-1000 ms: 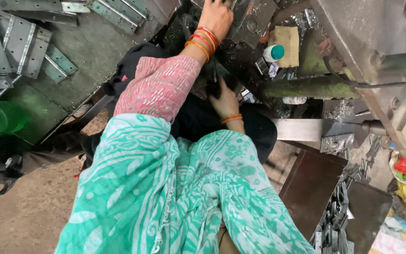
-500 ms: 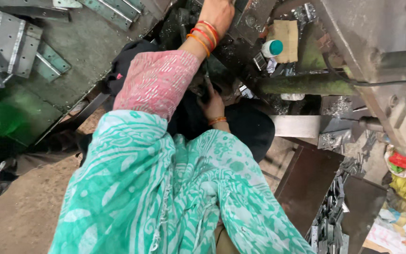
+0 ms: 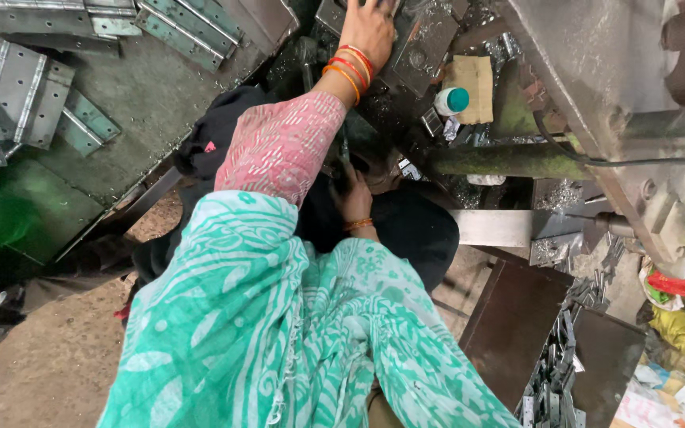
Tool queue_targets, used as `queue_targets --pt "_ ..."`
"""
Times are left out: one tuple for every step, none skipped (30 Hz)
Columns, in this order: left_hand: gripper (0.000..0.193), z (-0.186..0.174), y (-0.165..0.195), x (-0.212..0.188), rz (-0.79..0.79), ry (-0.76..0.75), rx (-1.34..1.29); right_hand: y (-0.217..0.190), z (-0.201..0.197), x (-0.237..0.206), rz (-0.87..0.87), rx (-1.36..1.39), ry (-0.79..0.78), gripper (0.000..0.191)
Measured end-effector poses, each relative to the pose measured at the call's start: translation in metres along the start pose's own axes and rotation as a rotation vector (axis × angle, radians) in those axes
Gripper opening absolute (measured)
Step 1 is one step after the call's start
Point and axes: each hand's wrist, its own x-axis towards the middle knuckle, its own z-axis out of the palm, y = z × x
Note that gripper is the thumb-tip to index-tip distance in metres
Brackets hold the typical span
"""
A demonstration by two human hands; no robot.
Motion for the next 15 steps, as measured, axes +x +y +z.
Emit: queue_targets --pt "0.033 0.000 0.000 0.000 -0.009 0.071 0.034 0.003 0.007 -0.003 -0.021 0.053 0.033 0.073" --pt "0.033 0.000 -0.002 0.000 -0.013 0.068 0.000 0.004 0.011 -0.004 0.005 0.060 -0.002 0.071" --pt "0.034 -0.002 -0.003 -0.002 -0.008 0.054 -0.041 0.005 0.012 -0.004 0.046 0.069 -0.040 0.070" --pt "0.034 -0.006 -0.001 -0.003 -0.006 0.045 -0.097 0.004 0.005 -0.002 0.091 0.063 -0.076 0.068" --pt "0.033 -0.010 0.001 -0.004 0.003 0.057 -0.086 0.010 -0.001 0.000 0.017 0.052 -0.039 0.069" --pt "0.032 -0.015 -0.001 -0.006 0.003 0.071 -0.055 0.015 -0.007 0.005 -0.075 0.053 -0.005 0.071" --pt "0.031 -0.020 -0.005 -0.009 0.002 0.074 -0.021 0.012 -0.017 0.010 -0.164 0.062 0.020 0.072" --pt "0.029 -0.024 -0.008 -0.013 0.004 0.021 -0.100 0.011 -0.032 0.015 -0.113 0.045 -0.022 0.068" --pt "0.027 -0.029 -0.014 -0.019 0.008 -0.032 -0.186 0.008 -0.049 0.021 -0.058 0.024 -0.065 0.064" --pt "0.025 -0.032 -0.022 -0.025 0.011 -0.086 -0.269 0.004 -0.067 0.025 -0.067 0.062 -0.094 0.060" --pt "0.025 -0.034 -0.035 -0.032 -0.017 -0.124 -0.336 -0.001 -0.084 0.031 -0.079 0.100 -0.121 0.057" --pt "0.027 -0.034 -0.051 -0.040 -0.045 -0.160 -0.404 -0.008 -0.098 0.037 -0.049 0.092 -0.151 0.056" --pt "0.030 -0.033 -0.069 -0.051 -0.075 -0.195 -0.472 -0.016 -0.111 0.042 -0.020 0.083 -0.182 0.056" --pt "0.025 -0.031 -0.090 -0.063 -0.116 -0.179 -0.435 -0.025 -0.118 0.045 0.008 0.073 -0.210 0.056" --pt "0.020 -0.028 -0.113 -0.075 -0.153 -0.158 -0.400 -0.033 -0.123 0.047 -0.005 0.008 -0.211 0.056"
